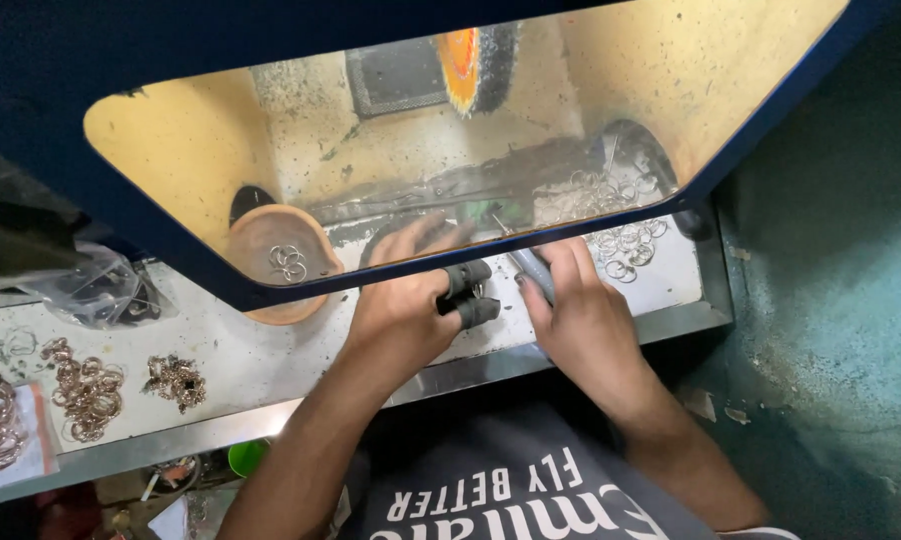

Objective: A person uses a handheld rotary tool to grind and smooth small jewelry rings at a workshop bench.

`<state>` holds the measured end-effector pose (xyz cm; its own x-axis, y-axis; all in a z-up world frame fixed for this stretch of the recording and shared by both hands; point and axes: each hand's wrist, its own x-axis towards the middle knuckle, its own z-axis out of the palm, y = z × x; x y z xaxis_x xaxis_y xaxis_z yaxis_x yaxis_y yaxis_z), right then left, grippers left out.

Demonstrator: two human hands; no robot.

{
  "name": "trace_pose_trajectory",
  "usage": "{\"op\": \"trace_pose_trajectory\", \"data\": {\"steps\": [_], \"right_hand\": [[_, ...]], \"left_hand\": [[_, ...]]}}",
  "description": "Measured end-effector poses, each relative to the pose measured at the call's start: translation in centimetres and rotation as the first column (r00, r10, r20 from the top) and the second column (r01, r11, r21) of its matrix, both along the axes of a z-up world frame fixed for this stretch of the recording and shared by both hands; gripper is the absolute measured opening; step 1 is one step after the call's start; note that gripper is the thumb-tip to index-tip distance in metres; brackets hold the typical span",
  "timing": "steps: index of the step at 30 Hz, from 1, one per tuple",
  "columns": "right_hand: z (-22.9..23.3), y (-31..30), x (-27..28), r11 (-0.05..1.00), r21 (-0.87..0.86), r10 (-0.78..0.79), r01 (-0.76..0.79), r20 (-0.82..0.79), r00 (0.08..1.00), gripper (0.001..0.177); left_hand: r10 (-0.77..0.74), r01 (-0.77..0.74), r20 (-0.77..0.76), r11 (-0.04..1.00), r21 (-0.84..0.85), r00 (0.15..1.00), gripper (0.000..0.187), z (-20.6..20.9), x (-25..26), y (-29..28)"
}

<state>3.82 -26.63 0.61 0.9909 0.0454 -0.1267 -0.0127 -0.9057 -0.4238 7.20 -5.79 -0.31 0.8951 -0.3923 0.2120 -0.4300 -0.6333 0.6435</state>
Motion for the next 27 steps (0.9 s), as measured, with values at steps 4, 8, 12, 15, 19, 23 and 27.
{"op": "trace_pose_trajectory", "data": {"steps": [4,8,12,15,19,23,27], "right_hand": [[-0.3,-0.1,0.1,1.0,-0.026,-0.004,0.004,0.008,1.0,0.038],[0.1,-0.9,0.1,0.993,0.115,-0.033,0.025,0.066,0.997,0.037],[-1.1,-2.1,0.3,0.994,0.081,-0.083,0.073,0.134,0.987,0.051],[-2.2,-2.7,0.6,0.999,0.03,-0.048,0.044,0.146,0.988,0.059],[-1.5,-2.6,2.0,0.989,-0.134,0.108,-0.068,0.316,0.943,0.051],[-1.4,-4.4,2.4,0.991,-0.042,0.131,-0.124,0.369,0.92,0.052],[-2.3,-4.8,-0.5,0.982,-0.134,0.176,-0.135,0.363,0.915,0.046]], "left_hand": [[0.009,-0.009,0.008,1.0,0.004,1.0,0.035,-0.6,0.0,0.1],[0.002,0.001,0.038,0.998,-0.068,0.999,0.036,-0.9,-0.2,0.5],[0.021,-0.005,0.083,0.983,-0.184,0.996,0.03,-0.3,-2.2,1.5],[0.115,-0.113,0.043,0.993,-0.046,0.992,0.022,-1.0,-4.0,1.9],[0.173,-0.17,0.057,0.984,-0.06,0.983,0.025,-2.8,-5.0,1.8],[0.199,-0.186,0.074,0.971,-0.153,0.977,0.018,-4.0,-5.4,1.6],[0.19,-0.178,0.054,0.968,-0.177,0.98,0.017,-2.6,-5.0,1.9]]}}
